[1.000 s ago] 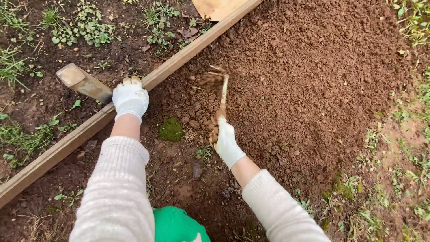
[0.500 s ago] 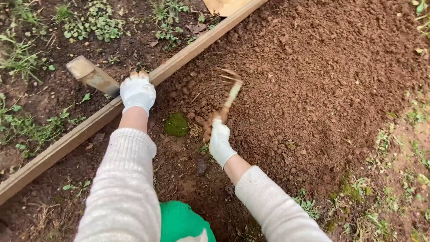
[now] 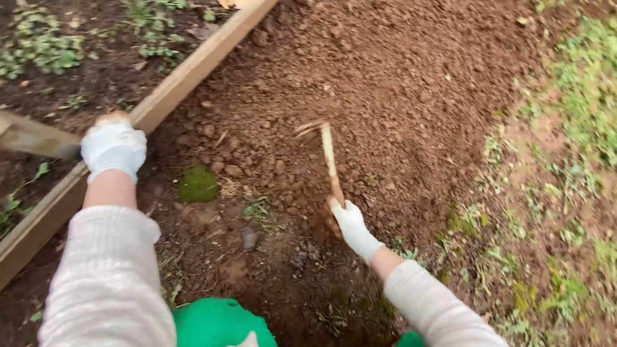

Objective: Raking and leveling soil in a raised garden bed using a hand rake and gloved hands.

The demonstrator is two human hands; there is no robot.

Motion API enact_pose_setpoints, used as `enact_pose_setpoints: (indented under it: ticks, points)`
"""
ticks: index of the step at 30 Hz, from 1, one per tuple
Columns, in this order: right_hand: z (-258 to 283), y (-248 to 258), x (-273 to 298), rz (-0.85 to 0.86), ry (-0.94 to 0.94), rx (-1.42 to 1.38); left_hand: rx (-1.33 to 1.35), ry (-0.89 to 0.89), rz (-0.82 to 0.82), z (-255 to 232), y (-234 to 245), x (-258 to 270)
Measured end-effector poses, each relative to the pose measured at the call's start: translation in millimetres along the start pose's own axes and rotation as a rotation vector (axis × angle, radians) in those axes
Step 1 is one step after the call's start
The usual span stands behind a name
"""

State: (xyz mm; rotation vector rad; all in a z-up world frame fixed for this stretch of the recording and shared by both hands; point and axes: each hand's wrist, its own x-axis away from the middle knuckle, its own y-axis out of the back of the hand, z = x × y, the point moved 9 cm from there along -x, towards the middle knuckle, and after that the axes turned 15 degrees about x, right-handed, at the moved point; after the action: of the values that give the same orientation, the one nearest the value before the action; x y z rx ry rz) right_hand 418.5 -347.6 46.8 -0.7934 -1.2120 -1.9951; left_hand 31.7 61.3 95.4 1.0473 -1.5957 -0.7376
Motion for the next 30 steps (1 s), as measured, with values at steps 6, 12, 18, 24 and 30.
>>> enact_pose_setpoints:
  ticks: [6,12,18,24,30]
  points:
    - [-40.2,144.4,32.9,0.156,0.02,0.491,-0.064,-0.053,-0.059,39.8,-34.2,-42.7]
    - [-187.3,281.4,-72.2,-0.216,0.036,0.396,-0.347,0.054,-0.352,-34.4,-4.1,-25.7]
    - [-204.5,276.8,-44.0,-0.026,0.046,0.757,-0.636,-0.41,-0.035,-240.1,-52.2,111.3]
    - [-200.3,375.6,-28.3,-0.446,0.046,0.572,-0.605,-0.751,0.317,-301.1,-223.7,198.0]
    - [-174.6,378.4,-7.0,-0.497,-0.13,0.309,-0.415,-0.823,0.612,-325.3,-307.9,296.4]
